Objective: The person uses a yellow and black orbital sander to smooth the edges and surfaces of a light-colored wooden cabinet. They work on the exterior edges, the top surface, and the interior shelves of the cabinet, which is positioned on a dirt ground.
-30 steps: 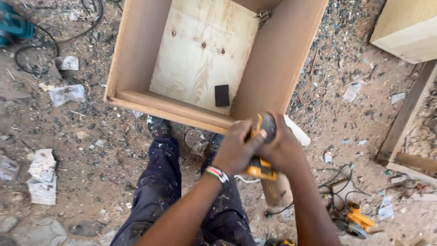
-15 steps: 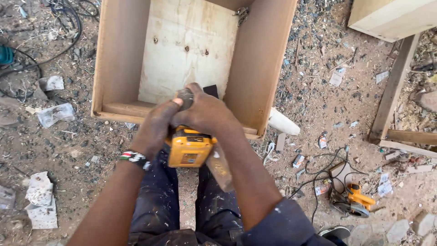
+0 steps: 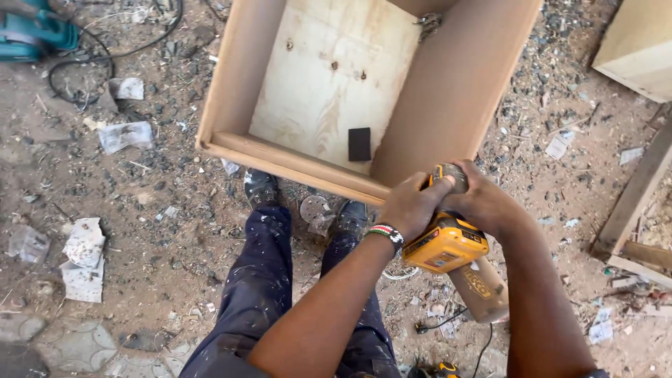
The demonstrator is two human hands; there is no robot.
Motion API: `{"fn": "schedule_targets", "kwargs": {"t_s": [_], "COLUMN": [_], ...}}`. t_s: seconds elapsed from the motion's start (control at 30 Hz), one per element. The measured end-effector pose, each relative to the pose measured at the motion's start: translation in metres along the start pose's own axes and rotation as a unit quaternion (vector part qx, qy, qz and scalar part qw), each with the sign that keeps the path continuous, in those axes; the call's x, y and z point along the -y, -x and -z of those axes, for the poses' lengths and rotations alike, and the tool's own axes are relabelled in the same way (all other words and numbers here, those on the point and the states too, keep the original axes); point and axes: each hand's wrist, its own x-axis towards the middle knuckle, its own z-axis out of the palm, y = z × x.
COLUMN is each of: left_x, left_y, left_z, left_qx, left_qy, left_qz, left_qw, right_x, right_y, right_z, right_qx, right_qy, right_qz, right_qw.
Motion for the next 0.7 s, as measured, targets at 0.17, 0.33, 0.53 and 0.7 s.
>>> {"fn": "schedule_targets", "kwargs": {"t_s": [0.17,0.33,0.53,0.7], "left_x": [0.004,0.018,0.048,0.08], "left_y": [0.005,0.052,0.112,0.089], "left_z": [0.093,0.203,0.22,0.144], "left_qx": [-0.055,-0.03,-0.08,-0.002], "left_qy": [0.013,0.286,0.064,-0.032], "left_qz": [-0.014,-0.05,-0.174,-0.381], "left_qw": [0.998,0.956,0.979,0.924], "right_x": [0.077,0.167,0.194,0.116], "right_y": [-0.03,-0.027,0.054,0.096], "right_z": [-0.029,-0.089,-0.124,-0.132], "right_qx": [0.01,0.01,-0.035,-0.069], "right_qy": [0.002,-0.013,-0.11,-0.146], "right_qz": [0.026,0.044,0.006,-0.139], "right_qw": [1.0,0.999,0.993,0.977]}}
